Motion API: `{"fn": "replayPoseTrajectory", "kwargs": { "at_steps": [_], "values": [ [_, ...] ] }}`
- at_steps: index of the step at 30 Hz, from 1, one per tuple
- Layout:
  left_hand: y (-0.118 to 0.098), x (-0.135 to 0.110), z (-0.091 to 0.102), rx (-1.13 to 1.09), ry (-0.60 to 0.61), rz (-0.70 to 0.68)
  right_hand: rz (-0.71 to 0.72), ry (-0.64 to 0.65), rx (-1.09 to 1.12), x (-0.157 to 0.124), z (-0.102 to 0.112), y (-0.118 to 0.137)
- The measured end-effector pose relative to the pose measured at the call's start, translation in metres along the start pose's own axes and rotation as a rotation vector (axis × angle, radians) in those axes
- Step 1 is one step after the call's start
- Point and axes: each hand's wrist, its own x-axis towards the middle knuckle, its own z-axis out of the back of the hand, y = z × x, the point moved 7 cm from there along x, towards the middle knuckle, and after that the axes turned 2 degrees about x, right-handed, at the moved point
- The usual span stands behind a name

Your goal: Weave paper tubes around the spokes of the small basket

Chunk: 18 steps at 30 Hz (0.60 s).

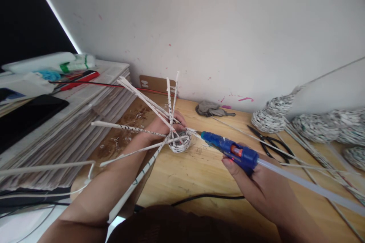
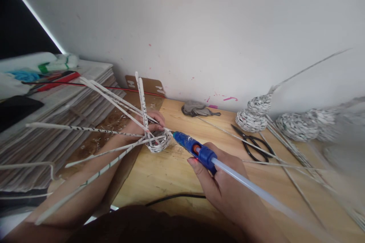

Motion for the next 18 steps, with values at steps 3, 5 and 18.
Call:
{"fn": "replayPoseTrajectory", "kwargs": {
  "at_steps": [3, 5, 18],
  "values": [
    [0.0005, -0.0002, -0.0007, -0.02, 0.005, -0.01, -0.002, -0.031, -0.017, 0.0011, 0.0018, 0.0007],
    [0.0005, -0.0008, -0.0008, -0.033, 0.006, -0.012, -0.003, -0.055, -0.036, 0.0014, 0.0033, 0.0012],
    [0.0042, -0.0026, -0.0025, -0.043, 0.036, 0.046, -0.021, -0.057, -0.012, 0.0023, 0.0046, 0.0023]
  ]
}}
